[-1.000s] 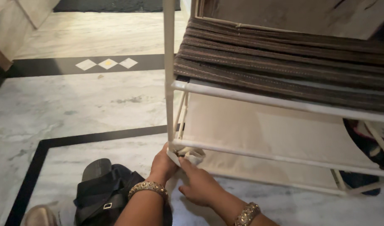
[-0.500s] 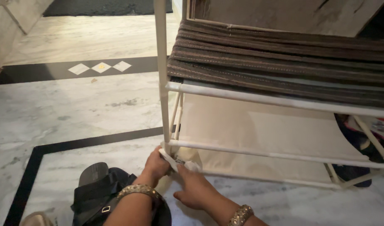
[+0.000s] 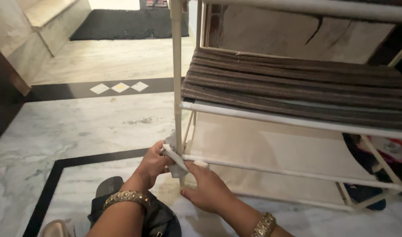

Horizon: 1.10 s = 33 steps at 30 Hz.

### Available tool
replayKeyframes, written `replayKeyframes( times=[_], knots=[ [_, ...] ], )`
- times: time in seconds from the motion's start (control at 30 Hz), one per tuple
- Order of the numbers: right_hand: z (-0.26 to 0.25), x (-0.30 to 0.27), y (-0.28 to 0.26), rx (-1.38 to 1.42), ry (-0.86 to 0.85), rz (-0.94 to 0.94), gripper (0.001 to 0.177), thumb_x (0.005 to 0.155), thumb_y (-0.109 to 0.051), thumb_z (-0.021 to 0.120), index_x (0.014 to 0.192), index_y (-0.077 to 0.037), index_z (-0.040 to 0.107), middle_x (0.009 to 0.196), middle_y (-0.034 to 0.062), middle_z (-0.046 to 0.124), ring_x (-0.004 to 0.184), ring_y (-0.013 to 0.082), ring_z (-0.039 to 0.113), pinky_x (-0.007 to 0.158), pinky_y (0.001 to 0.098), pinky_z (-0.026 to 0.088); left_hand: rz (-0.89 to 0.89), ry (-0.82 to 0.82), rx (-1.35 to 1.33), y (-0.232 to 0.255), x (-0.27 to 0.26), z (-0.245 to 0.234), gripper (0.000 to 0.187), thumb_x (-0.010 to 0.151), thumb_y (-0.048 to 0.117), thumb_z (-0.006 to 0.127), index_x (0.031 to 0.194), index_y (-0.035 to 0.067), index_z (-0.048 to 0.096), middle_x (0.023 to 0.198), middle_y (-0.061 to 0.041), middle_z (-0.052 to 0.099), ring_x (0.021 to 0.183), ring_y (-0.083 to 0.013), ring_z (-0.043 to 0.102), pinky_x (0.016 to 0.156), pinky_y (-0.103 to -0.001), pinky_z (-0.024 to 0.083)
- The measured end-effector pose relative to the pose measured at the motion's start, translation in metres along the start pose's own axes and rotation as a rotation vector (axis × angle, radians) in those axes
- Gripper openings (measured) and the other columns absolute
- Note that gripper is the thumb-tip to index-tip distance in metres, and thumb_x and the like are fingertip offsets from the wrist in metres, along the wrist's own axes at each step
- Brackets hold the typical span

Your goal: The person wipes the metal frame and fabric shelves of a shoe rack with a cloth, then picks up a pair of black sandals and wipes them thoroughly.

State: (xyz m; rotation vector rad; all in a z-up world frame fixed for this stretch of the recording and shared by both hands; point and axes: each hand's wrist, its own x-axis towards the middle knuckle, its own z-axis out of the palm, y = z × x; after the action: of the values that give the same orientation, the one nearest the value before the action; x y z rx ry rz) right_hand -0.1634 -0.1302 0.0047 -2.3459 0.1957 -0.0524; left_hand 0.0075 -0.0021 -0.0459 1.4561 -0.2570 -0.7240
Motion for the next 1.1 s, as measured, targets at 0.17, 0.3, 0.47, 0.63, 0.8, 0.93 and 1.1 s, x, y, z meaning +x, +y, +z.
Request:
replayKeyframes(
  times=[0.17, 0.3, 0.47, 0.63, 0.8, 0.93, 1.1],
  knots=[
    [-0.014, -0.001, -0.001, -0.018, 0.099, -0.178, 0.076, 0.079, -0.028, 0.081, 0.144, -0.004, 0.049, 0.137, 0.0228, 0.06, 0.128, 0.0382, 0.057, 0.106, 0.0429, 0.045, 0.201, 0.026, 0.038, 0.027, -0.007, 0.012, 0.04, 0.078, -0.004, 0.07, 0.116, 0.006, 0.064, 0.095, -0.005, 0.069, 0.085, -0.018, 0.066, 0.074, -0.034, 0.055],
    [-0.042, -0.003, -0.017, -0.051, 0.127, -0.142, 0.073, 0.078, -0.027, 0.077, 0.143, -0.006, 0.051, 0.132, 0.0209, 0.064, 0.121, 0.0366, 0.062, 0.103, 0.0422, 0.049, 0.33, 0.018, -0.121, 0.052, -0.012, 0.028, 0.041, 0.074, -0.007, 0.067, 0.113, 0.006, 0.062, 0.093, -0.002, 0.068, 0.083, -0.0133, 0.066, 0.073, -0.03, 0.056],
    [-0.081, -0.017, -0.052, -0.003, 0.154, 0.005, 0.071, 0.076, -0.026, 0.074, 0.143, -0.014, 0.055, 0.121, 0.0178, 0.072, 0.113, 0.0328, 0.07, 0.097, 0.0397, 0.055, 0.54, -0.023, -0.25, 0.084, -0.03, 0.043, 0.043, 0.074, -0.01, 0.065, 0.113, 0.005, 0.058, 0.094, -0.003, 0.067, 0.083, -0.0138, 0.066, 0.075, -0.029, 0.057],
    [-0.111, -0.029, -0.08, -0.076, 0.32, -0.324, 0.072, 0.077, -0.02, 0.08, 0.141, -0.006, 0.052, 0.134, 0.0204, 0.064, 0.121, 0.0375, 0.062, 0.101, 0.0427, 0.049, 0.68, 0.054, -0.277, 0.119, -0.05, 0.065, 0.049, 0.079, -0.009, 0.065, 0.124, 0.005, 0.05, 0.105, -0.004, 0.065, 0.091, -0.013, 0.065, 0.079, -0.028, 0.056],
    [-0.134, -0.038, -0.105, -0.068, 0.295, -0.195, 0.079, 0.078, -0.019, 0.078, 0.15, -0.014, 0.046, 0.137, 0.0126, 0.064, 0.107, 0.0349, 0.069, 0.096, 0.0402, 0.054, 0.868, 0.084, -0.238, 0.16, -0.065, 0.089, 0.054, 0.088, -0.004, 0.062, 0.137, 0.006, 0.042, 0.116, -0.007, 0.063, 0.102, -0.0138, 0.064, 0.086, -0.028, 0.057],
    [-0.155, -0.037, -0.119, -0.13, 0.426, -0.419, 0.078, 0.076, -0.017, 0.079, 0.147, -0.011, 0.047, 0.138, 0.0166, 0.061, 0.122, 0.0326, 0.062, 0.102, 0.0403, 0.048, 1.02, 0.107, -0.202, 0.187, -0.076, 0.105, 0.054, 0.095, -0.002, 0.06, 0.143, 0.004, 0.037, 0.12, -0.009, 0.061, 0.105, -0.0152, 0.062, 0.087, -0.028, 0.056],
    [-0.184, -0.03, -0.132, -0.256, 0.538, -0.387, 0.085, 0.076, -0.017, 0.079, 0.151, -0.014, 0.039, 0.141, 0.0172, 0.055, 0.126, 0.0355, 0.058, 0.105, 0.045, 0.047, 1.068, -0.023, -0.321, 0.228, -0.085, 0.121, 0.069, 0.098, 0.004, 0.059, 0.157, 0.006, 0.024, 0.137, -0.011, 0.054, 0.118, -0.0203, 0.06, 0.097, -0.032, 0.056]
  ],
)
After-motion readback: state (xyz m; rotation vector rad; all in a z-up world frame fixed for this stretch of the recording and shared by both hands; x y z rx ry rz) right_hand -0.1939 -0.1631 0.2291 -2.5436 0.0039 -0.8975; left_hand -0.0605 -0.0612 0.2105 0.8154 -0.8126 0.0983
